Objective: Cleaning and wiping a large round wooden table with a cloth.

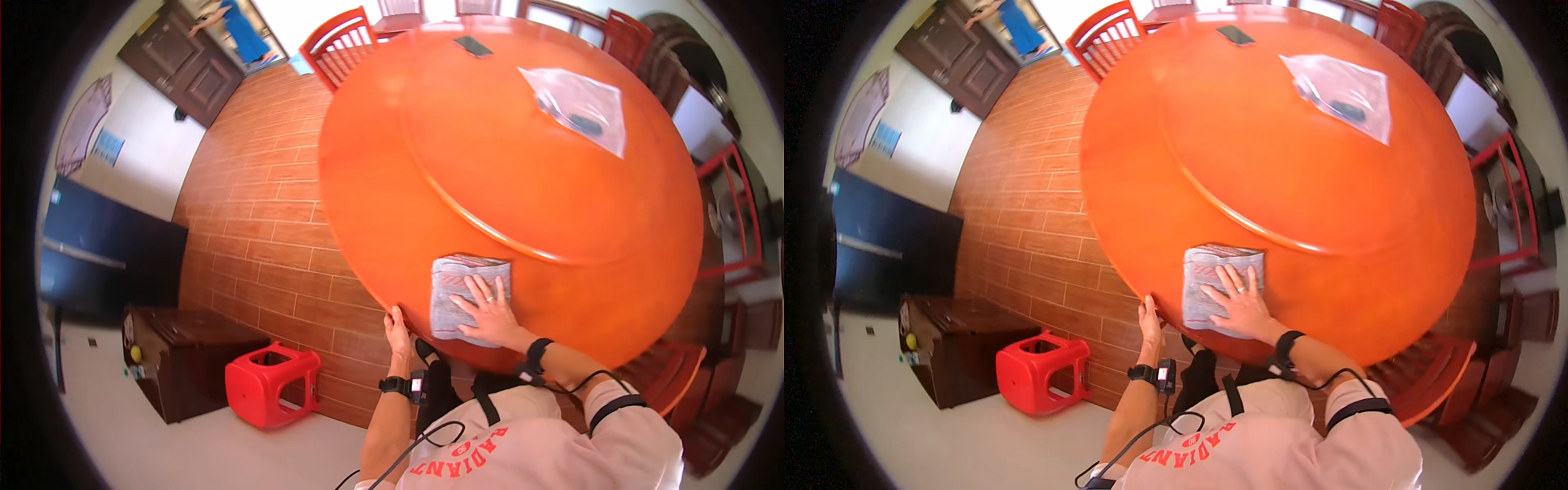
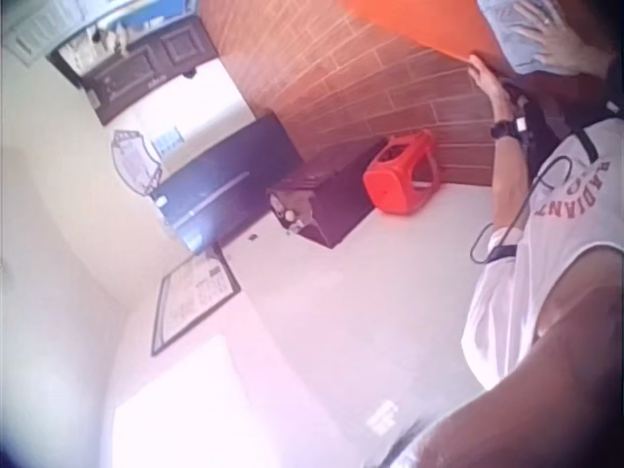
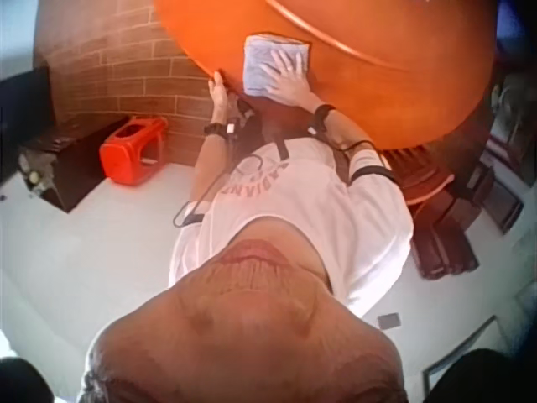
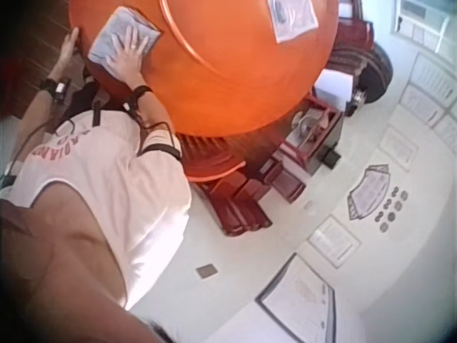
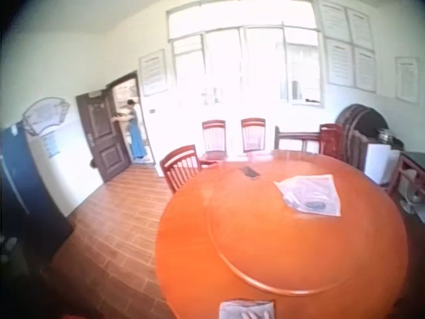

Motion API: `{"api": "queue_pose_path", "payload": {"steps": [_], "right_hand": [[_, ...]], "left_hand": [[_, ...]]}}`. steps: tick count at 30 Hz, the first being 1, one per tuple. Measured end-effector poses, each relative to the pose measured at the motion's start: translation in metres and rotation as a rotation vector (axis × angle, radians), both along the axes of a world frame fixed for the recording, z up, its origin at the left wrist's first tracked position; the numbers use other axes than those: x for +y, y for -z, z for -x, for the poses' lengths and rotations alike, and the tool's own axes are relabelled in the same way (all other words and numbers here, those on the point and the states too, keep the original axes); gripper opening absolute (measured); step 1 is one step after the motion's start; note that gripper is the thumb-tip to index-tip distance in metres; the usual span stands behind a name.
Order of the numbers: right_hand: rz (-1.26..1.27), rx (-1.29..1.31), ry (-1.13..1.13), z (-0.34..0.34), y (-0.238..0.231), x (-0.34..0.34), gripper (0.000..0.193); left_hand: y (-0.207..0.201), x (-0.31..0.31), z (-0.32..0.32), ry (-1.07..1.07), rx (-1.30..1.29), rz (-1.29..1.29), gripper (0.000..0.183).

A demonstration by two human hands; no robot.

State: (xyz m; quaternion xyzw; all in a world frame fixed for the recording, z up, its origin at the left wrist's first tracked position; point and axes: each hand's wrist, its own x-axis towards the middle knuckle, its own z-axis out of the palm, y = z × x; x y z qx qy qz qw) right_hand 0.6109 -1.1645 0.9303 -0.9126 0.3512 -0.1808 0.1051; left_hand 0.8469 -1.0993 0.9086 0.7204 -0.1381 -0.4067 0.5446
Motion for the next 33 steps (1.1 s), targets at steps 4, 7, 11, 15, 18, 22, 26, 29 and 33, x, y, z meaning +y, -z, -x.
{"api": "queue_pose_path", "payload": {"steps": [4, 7, 11, 15, 18, 22, 26, 29, 33], "right_hand": [[-0.051, 0.043, 0.062, 0.094, 0.028, 0.013, 0.069], [-0.056, 0.062, 0.158, 0.159, 0.039, 0.014, 0.07], [-0.068, 0.076, 0.441, 0.246, 0.06, 0.032, 0.072], [-0.144, 0.094, 0.839, 0.309, 0.073, 0.04, 0.074], [-0.188, 0.011, 1.139, 0.334, 0.077, 0.028, 0.075], [-0.199, 0.013, 1.41, 0.327, 0.079, -0.001, 0.076], [-0.186, -0.069, 1.461, 0.329, 0.087, -0.002, 0.077], [-0.192, -0.066, 1.427, 0.316, 0.077, -0.003, 0.079], [-0.209, -0.088, 1.275, 0.31, 0.067, 0.015, 0.09]], "left_hand": [[0.036, -0.01, 0.006, -0.001, -0.166, -0.001, 0.055], [0.027, -0.025, 0.016, 0.002, -0.092, 0.039, 0.056], [0.017, -0.032, 0.046, -0.032, -0.086, -0.054, 0.051], [0.02, -0.03, 0.053, 0.049, -0.144, -0.062, 0.051], [0.028, -0.027, 0.05, 0.148, -0.176, -0.222, 0.064], [0.024, -0.031, 0.069, 0.175, -0.175, -0.278, 0.062], [0.017, -0.039, 0.096, 0.219, -0.182, -0.379, 0.063], [0.016, -0.042, 0.088, 0.256, -0.224, -0.41, 0.067], [0.02, -0.048, 0.102, 0.266, -0.17, -0.43, 0.072]]}}
